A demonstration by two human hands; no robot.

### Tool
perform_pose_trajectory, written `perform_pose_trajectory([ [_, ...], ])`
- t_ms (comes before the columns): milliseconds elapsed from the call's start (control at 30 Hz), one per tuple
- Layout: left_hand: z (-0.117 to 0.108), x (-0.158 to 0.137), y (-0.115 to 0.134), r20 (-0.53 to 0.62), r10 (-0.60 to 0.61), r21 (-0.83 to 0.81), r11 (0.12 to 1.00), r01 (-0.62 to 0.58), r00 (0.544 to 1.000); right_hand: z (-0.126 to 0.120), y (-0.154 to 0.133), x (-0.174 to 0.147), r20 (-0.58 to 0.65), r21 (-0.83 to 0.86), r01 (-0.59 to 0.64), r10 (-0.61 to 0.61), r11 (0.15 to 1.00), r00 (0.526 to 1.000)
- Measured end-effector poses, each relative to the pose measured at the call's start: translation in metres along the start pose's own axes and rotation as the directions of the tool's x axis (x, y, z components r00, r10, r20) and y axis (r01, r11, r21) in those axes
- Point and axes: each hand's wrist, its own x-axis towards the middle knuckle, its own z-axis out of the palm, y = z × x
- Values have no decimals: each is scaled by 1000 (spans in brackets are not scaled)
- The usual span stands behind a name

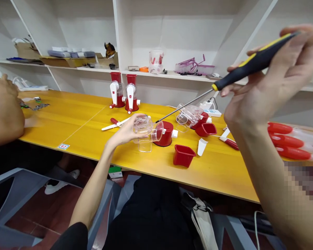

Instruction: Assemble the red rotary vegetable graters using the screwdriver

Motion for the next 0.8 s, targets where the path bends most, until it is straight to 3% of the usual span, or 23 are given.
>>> perform_pose_trajectory([
  [133,-8,-4,1,3,-26,-62,998,26,1000,38,5,9,27,22,42,-42,999,999],
  [267,-4,-5,1,-9,-1,-83,997,0,1000,61,-2,14,79,14,9,-10,1000,997],
  [500,7,-3,-2,-14,-13,-54,998,12,1000,70,-13,17,174,-101,10,7,995,985],
  [800,14,-2,-15,114,-76,-260,960,104,991,77,-14,22,250,-132,69,-34,989,968],
])
